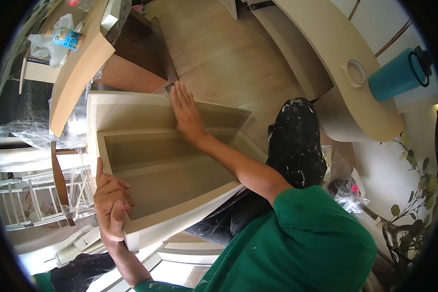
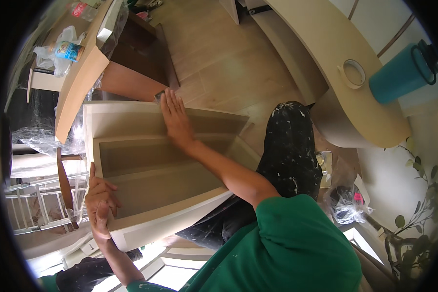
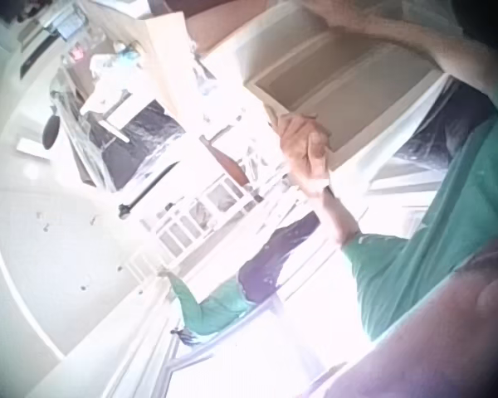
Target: The person sands the interior and edges of a wooden drawer unit using a sanding block and applies a liquid coating to the edges with a brush.
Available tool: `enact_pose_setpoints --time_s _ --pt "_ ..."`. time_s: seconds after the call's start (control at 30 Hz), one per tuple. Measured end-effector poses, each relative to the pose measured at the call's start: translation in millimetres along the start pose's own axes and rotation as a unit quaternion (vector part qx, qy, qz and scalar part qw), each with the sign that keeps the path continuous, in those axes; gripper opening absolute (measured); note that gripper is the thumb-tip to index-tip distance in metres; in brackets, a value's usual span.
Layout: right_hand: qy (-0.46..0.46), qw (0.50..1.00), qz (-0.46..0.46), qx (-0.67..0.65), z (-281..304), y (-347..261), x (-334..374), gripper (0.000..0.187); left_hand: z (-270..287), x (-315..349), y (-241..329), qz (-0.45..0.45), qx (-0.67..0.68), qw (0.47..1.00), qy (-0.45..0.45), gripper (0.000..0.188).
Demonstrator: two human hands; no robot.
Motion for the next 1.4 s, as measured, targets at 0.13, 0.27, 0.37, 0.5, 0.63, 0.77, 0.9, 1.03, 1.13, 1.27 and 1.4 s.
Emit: enact_pose_setpoints --time_s 0.13,0.27,0.37,0.5,0.63,0.77,0.9,1.03,1.13,1.27,1.4 --pt "0.039 0.976 -0.198 0.085 -3 133 86 0.074 3 -1 0 0.000 -0.023 1.000 -0.014 0.065" --pt "0.097 0.951 -0.280 0.091 -24 153 99 0.076 2 -8 1 -0.012 -0.022 1.000 -0.008 0.064" --pt "-0.033 0.995 -0.087 0.040 -15 48 45 0.086 0 5 -16 0.012 -0.008 1.000 0.013 0.063" --pt "0.064 0.973 -0.216 0.055 -7 141 85 0.081 -1 -1 -5 0.010 -0.016 1.000 0.019 0.067" --pt "0.074 0.963 -0.253 0.051 -21 142 98 0.086 -3 -4 -5 0.014 -0.024 0.999 0.033 0.067" --pt "0.000 0.980 -0.189 0.064 -14 131 90 0.094 -3 4 -9 0.030 -0.026 0.999 0.032 0.066" --pt "0.035 0.921 -0.367 0.124 3 203 136 0.095 -7 -2 2 0.025 -0.033 0.999 0.032 0.065" --pt "0.045 0.893 -0.429 0.132 2 257 166 0.093 -9 -9 1 0.022 -0.040 0.998 0.038 0.065" --pt "0.033 0.864 -0.488 0.120 8 299 175 0.092 -10 -17 -2 0.022 -0.039 0.998 0.038 0.066" --pt "0.049 0.866 -0.480 0.134 -9 289 167 0.089 -8 -28 -2 0.011 -0.038 0.999 0.018 0.066" --pt "-0.009 0.949 -0.289 0.123 -10 200 131 0.088 -7 -1 -9 0.046 -0.032 0.997 0.045 0.065"
Point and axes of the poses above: each hand's wrist, its own x-axis away from the middle knuckle, its own z-axis out of the back of the hand, y = z × x, the point moved 5 cm from there along -x, towards the middle knuckle, and after that the axes turned 4 degrees about z, right-handed, at the moved point
